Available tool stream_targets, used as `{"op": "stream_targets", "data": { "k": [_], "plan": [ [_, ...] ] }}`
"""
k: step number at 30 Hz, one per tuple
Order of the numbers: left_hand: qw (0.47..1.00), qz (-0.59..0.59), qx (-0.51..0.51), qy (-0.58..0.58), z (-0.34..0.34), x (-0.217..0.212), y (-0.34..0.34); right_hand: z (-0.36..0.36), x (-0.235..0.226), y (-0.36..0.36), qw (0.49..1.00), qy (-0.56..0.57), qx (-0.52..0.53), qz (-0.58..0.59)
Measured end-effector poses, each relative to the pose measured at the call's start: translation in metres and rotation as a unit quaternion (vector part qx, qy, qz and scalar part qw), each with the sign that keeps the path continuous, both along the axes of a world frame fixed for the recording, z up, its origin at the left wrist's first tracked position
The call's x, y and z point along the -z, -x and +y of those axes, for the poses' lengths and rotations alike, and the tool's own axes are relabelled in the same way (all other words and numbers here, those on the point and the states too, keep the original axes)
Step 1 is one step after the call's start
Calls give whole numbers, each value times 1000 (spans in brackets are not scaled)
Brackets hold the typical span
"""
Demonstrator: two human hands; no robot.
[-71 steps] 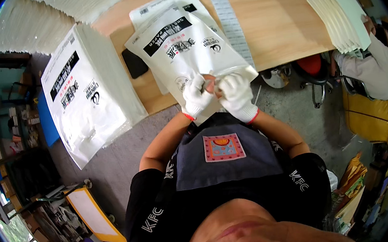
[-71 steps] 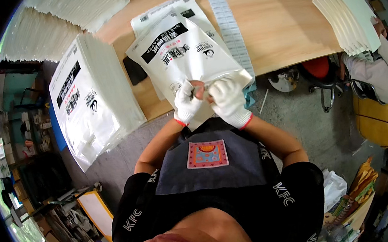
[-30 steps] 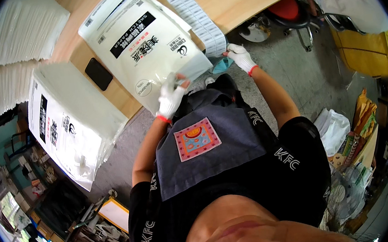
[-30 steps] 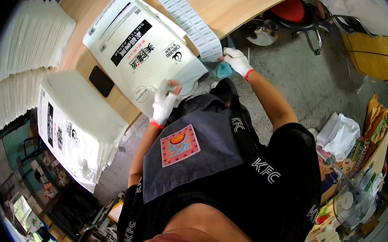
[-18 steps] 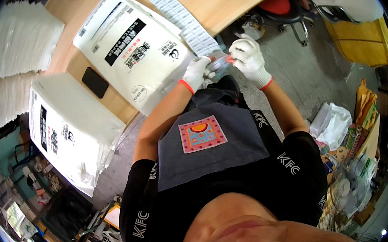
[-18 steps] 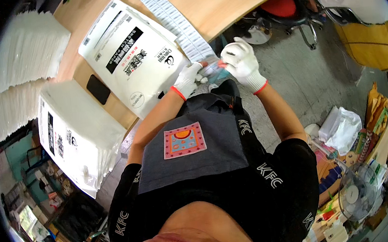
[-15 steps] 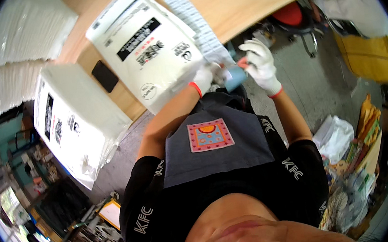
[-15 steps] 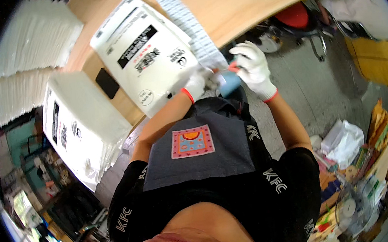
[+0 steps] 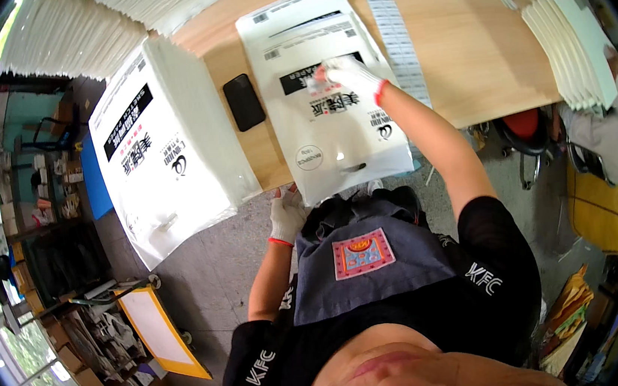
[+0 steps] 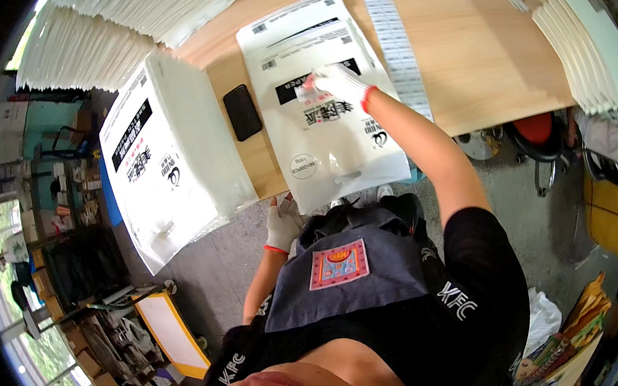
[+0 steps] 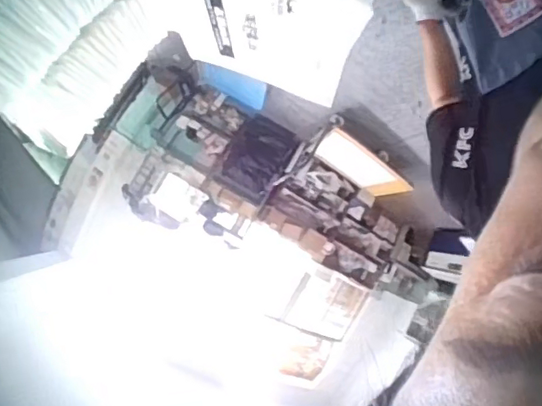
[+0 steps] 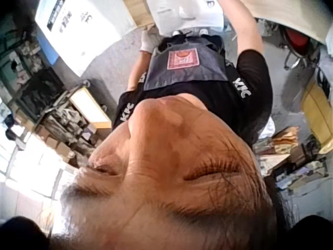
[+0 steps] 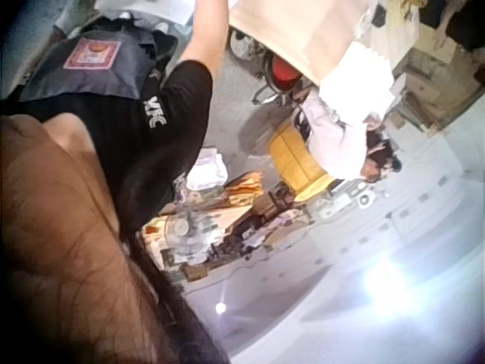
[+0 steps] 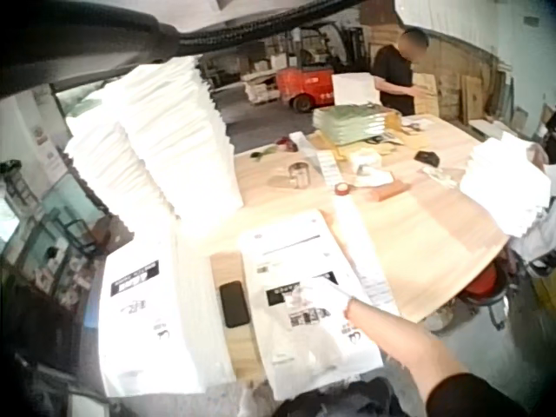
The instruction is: The person places stacks of white paper into white plastic bags on a table. They fold the top of each bag and seal it with a roll of tape. The person repeats this process for multiple bags.
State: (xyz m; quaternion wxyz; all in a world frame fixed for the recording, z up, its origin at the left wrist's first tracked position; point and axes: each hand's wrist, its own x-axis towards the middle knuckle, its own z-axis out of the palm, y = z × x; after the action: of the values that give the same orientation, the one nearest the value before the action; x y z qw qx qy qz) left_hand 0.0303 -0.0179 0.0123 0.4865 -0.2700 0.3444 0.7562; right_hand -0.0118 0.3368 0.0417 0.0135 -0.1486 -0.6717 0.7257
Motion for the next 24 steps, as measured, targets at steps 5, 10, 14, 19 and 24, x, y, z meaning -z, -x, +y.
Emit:
{"op": "stream_targets", "data": {
  "k": [5,10,14,19,24],
  "plan": [
    [981,178,60,47,6,77,-11,14,30,130,959,-265,26,-93],
    [929,292,92,210,18,40,-15,21,59,181,903,-393,44,-164],
    [911,326,96,232,8,57,-20,-8,36,179,859,-480,22,-179],
    [887,376,149,225,13,10,-3,13,50,148,907,-372,196,-20],
    [819,490,184,236,6,-20,12,14,-24,-14,870,-480,109,-34]
  ]
}}
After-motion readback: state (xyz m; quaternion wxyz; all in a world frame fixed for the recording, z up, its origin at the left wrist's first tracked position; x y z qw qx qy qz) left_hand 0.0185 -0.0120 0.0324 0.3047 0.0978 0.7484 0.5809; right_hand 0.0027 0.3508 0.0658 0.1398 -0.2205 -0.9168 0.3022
